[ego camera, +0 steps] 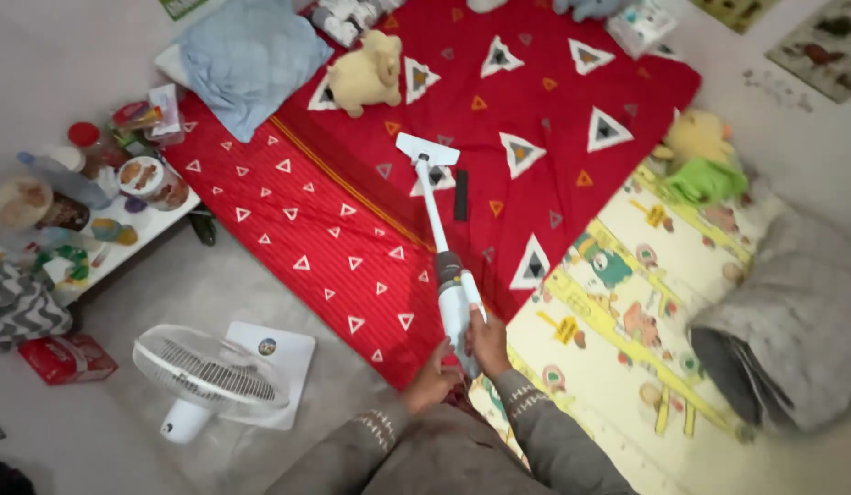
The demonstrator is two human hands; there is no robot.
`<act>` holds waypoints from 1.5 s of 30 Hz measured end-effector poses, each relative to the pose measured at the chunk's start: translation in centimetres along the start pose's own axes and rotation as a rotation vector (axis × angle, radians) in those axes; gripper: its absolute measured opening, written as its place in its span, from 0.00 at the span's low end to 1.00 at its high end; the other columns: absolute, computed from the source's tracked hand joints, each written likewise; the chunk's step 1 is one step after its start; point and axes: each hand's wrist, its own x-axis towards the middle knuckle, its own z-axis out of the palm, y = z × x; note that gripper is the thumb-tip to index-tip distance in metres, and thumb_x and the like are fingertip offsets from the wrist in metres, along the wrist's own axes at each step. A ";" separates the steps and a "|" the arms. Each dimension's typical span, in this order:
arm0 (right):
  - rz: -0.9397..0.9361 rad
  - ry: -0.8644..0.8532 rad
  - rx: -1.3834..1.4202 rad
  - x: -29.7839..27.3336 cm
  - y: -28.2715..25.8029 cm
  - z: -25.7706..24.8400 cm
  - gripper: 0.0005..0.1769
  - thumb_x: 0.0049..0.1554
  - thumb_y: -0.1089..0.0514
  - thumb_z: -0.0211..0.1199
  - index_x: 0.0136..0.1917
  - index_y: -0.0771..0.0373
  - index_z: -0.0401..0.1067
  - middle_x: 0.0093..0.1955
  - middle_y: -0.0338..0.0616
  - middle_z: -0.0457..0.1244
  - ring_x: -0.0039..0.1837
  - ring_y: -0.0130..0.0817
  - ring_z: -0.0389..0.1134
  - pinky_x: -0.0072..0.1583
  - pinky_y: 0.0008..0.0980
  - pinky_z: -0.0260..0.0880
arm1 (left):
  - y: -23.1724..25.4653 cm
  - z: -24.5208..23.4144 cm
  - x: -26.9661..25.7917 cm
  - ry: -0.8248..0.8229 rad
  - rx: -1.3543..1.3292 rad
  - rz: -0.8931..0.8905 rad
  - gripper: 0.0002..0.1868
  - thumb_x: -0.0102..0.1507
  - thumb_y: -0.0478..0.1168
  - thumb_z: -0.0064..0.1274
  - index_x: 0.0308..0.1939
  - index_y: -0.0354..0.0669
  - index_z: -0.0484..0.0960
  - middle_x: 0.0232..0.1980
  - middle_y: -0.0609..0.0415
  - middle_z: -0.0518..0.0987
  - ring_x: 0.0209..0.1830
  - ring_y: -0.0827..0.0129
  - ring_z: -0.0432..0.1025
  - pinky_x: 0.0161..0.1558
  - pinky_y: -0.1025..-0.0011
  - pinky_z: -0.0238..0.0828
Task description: The person vacuums a floor mat, the floor, and a bed using a vacuum cleaner, then detaches the vacuum nozzle and hangs the vacuum cleaner on a wall hook.
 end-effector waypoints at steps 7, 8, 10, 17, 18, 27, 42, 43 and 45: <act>-0.089 0.082 -0.264 -9.4 5.9 0.7 0.33 0.65 0.39 0.49 0.30 0.66 0.68 0.23 0.44 0.60 0.25 0.33 0.63 0.31 0.38 0.63 | -4.8 -0.4 -6.0 -0.236 0.196 0.281 0.39 0.63 0.27 0.58 0.77 0.33 0.60 0.67 0.39 0.75 0.62 0.65 0.73 0.60 0.69 0.73; -0.093 0.104 -0.270 -10.0 6.9 1.2 0.34 0.66 0.39 0.49 0.30 0.67 0.68 0.23 0.45 0.61 0.26 0.36 0.63 0.32 0.40 0.63 | -4.5 -0.2 -7.2 -0.276 0.023 0.132 0.41 0.59 0.26 0.54 0.77 0.37 0.58 0.65 0.43 0.73 0.59 0.64 0.73 0.54 0.67 0.73; -0.071 0.137 -0.286 -13.0 10.4 0.8 0.34 0.66 0.40 0.49 0.29 0.68 0.68 0.23 0.46 0.61 0.26 0.38 0.64 0.33 0.42 0.63 | -5.3 0.9 -11.4 -0.325 -0.162 -0.043 0.44 0.55 0.25 0.49 0.76 0.41 0.56 0.62 0.46 0.71 0.56 0.63 0.72 0.49 0.66 0.73; -0.141 0.167 -0.500 -20.3 14.2 -1.2 0.37 0.67 0.38 0.43 0.31 0.69 0.70 0.24 0.47 0.61 0.29 0.39 0.63 0.37 0.40 0.62 | -7.8 2.2 -17.2 -0.539 -0.001 -0.113 0.43 0.56 0.27 0.55 0.74 0.41 0.55 0.59 0.49 0.76 0.58 0.63 0.73 0.54 0.68 0.75; -0.060 0.183 -0.434 -22.0 14.0 -1.4 0.37 0.66 0.37 0.46 0.31 0.70 0.70 0.24 0.48 0.61 0.29 0.40 0.63 0.37 0.41 0.62 | -8.9 2.4 -17.8 -0.581 0.058 -0.122 0.41 0.59 0.29 0.56 0.73 0.40 0.55 0.58 0.47 0.76 0.57 0.63 0.73 0.53 0.69 0.75; 0.095 0.223 -0.373 -34.5 16.7 -5.9 0.31 0.62 0.38 0.53 0.34 0.68 0.71 0.26 0.49 0.62 0.31 0.40 0.63 0.38 0.42 0.64 | -11.1 7.8 -26.6 -0.735 0.252 -0.191 0.36 0.59 0.32 0.55 0.69 0.33 0.58 0.58 0.46 0.76 0.56 0.65 0.72 0.50 0.69 0.72; 0.199 0.540 -0.332 -56.2 22.6 -16.7 0.27 0.56 0.43 0.63 0.35 0.72 0.79 0.28 0.56 0.68 0.33 0.39 0.68 0.42 0.38 0.69 | -10.7 20.1 -39.5 -1.314 0.540 -0.094 0.29 0.65 0.40 0.55 0.67 0.26 0.68 0.56 0.46 0.77 0.53 0.60 0.71 0.51 0.64 0.68; 0.191 0.541 -0.333 -56.3 22.8 -17.3 0.27 0.56 0.43 0.63 0.35 0.72 0.79 0.28 0.56 0.68 0.33 0.39 0.68 0.42 0.38 0.69 | -11.0 20.6 -39.6 -1.312 0.544 -0.086 0.29 0.65 0.40 0.55 0.67 0.26 0.68 0.56 0.46 0.77 0.53 0.60 0.71 0.51 0.64 0.68; 0.166 0.594 -0.379 -56.7 23.3 -18.5 0.26 0.55 0.43 0.65 0.36 0.72 0.81 0.28 0.53 0.69 0.32 0.35 0.68 0.42 0.34 0.70 | -11.7 21.4 -39.8 -1.384 0.553 -0.072 0.28 0.64 0.36 0.52 0.67 0.24 0.72 0.53 0.40 0.79 0.49 0.56 0.73 0.48 0.63 0.69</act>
